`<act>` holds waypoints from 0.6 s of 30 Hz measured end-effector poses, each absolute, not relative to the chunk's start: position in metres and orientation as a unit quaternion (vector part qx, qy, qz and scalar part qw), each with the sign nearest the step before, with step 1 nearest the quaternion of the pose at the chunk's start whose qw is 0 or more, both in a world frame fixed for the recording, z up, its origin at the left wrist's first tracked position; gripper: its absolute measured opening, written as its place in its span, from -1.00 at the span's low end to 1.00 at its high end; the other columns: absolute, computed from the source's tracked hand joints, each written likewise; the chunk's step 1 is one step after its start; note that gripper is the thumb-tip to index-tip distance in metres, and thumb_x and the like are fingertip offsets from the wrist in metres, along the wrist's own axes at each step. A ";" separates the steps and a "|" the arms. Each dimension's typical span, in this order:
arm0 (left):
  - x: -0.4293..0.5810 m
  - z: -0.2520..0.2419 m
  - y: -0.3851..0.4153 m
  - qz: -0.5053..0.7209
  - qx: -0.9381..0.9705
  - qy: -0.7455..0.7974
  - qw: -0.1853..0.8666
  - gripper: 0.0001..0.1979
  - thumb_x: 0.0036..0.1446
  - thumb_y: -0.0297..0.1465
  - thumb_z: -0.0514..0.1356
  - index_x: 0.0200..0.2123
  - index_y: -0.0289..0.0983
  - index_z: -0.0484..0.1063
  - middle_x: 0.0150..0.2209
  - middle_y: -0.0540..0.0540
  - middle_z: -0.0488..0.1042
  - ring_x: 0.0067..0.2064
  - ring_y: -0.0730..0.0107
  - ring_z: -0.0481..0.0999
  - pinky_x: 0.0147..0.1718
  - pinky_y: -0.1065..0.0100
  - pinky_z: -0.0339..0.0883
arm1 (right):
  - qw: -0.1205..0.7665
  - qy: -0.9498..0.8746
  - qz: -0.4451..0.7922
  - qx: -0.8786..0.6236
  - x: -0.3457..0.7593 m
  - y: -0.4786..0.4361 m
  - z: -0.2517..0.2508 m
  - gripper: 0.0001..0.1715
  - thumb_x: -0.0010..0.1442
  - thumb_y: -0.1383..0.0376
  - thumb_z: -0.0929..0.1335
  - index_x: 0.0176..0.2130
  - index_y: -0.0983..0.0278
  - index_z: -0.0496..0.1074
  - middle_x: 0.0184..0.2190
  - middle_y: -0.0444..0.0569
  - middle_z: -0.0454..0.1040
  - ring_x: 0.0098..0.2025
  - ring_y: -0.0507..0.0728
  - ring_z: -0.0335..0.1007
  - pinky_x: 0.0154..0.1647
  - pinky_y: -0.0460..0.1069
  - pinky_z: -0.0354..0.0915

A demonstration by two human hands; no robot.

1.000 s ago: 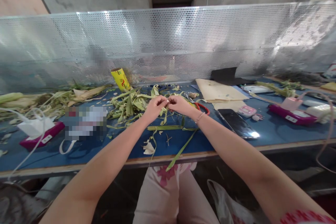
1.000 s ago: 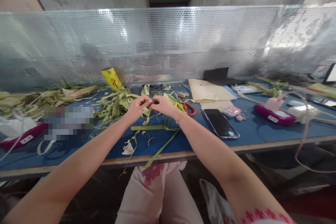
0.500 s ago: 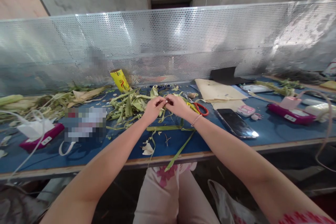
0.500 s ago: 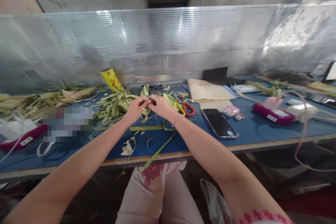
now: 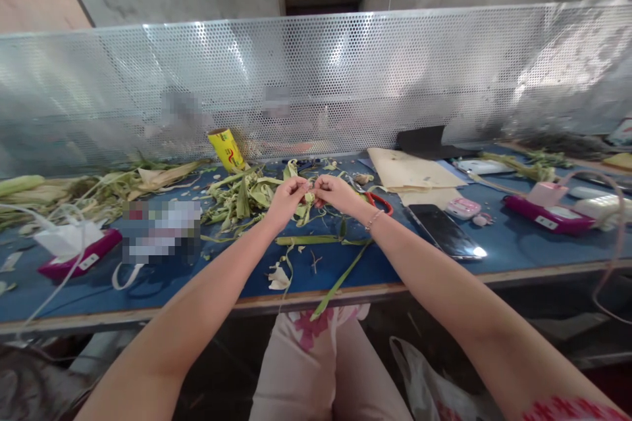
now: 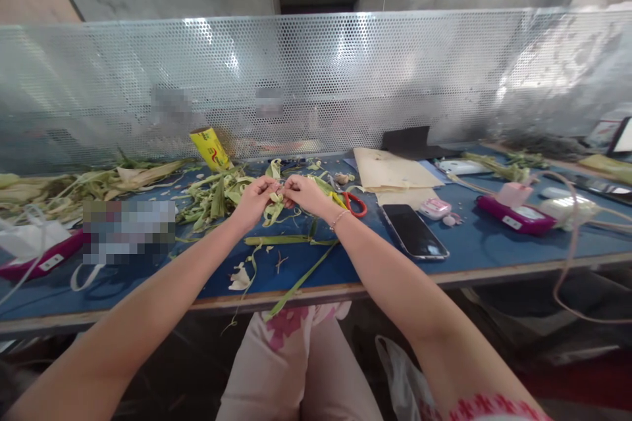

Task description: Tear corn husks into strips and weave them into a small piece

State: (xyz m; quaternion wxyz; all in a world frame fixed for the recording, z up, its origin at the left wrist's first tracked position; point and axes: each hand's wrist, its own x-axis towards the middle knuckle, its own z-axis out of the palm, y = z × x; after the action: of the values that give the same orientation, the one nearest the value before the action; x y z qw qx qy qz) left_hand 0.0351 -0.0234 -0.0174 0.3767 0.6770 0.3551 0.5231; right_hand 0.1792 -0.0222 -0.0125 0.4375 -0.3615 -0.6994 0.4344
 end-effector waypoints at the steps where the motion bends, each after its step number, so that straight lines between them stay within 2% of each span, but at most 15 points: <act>1: 0.035 -0.016 -0.024 0.525 0.676 0.357 0.375 -0.79 -0.04 -0.24 0.16 -0.46 -0.28 0.30 -0.62 0.08 0.26 -0.57 0.57 0.25 -0.54 0.45 0.20 | 0.435 -0.700 0.434 -0.364 0.180 -0.022 -0.012 -0.85 0.06 0.38 0.26 -0.51 0.25 0.17 -0.65 -0.22 0.32 -0.58 -0.03 0.31 -0.47 -0.08 0.32; 6: 0.035 -0.014 -0.027 0.533 0.666 0.352 0.386 -0.77 -0.04 -0.22 0.16 -0.44 -0.28 0.28 -0.60 0.08 0.24 -0.57 0.58 0.24 -0.54 0.46 0.19 | 0.430 -0.701 0.448 -0.352 0.182 -0.023 -0.011 -0.89 0.06 0.39 0.26 -0.47 0.25 0.20 -0.63 -0.22 0.33 -0.57 -0.04 0.31 -0.44 -0.08 0.32; 10: 0.034 -0.015 -0.026 0.531 0.666 0.354 0.387 -0.78 -0.03 -0.23 0.16 -0.44 -0.28 0.30 -0.59 0.08 0.25 -0.56 0.59 0.21 -0.58 0.48 0.10 | 0.432 -0.713 0.448 -0.322 0.182 -0.026 -0.010 -0.96 0.05 0.37 0.27 -0.40 0.26 0.23 -0.59 -0.20 0.34 -0.54 -0.04 0.31 -0.43 -0.08 0.31; 18: 0.035 -0.017 -0.026 0.517 0.694 0.345 0.364 -0.77 -0.04 -0.23 0.17 -0.46 -0.29 0.31 -0.55 0.06 0.30 -0.51 0.58 0.22 -0.52 0.48 0.10 | 0.429 -0.761 0.340 -0.348 0.182 -0.023 -0.016 -0.92 0.02 0.33 0.25 -0.46 0.26 0.19 -0.64 -0.22 0.29 -0.57 -0.04 0.26 -0.50 -0.10 0.23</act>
State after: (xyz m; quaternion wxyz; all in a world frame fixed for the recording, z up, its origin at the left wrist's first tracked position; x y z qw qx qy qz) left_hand 0.0353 -0.0264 -0.0170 0.3641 0.6939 0.3449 0.5167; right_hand 0.1817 -0.0229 -0.0160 0.4286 -0.3479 -0.7615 0.3398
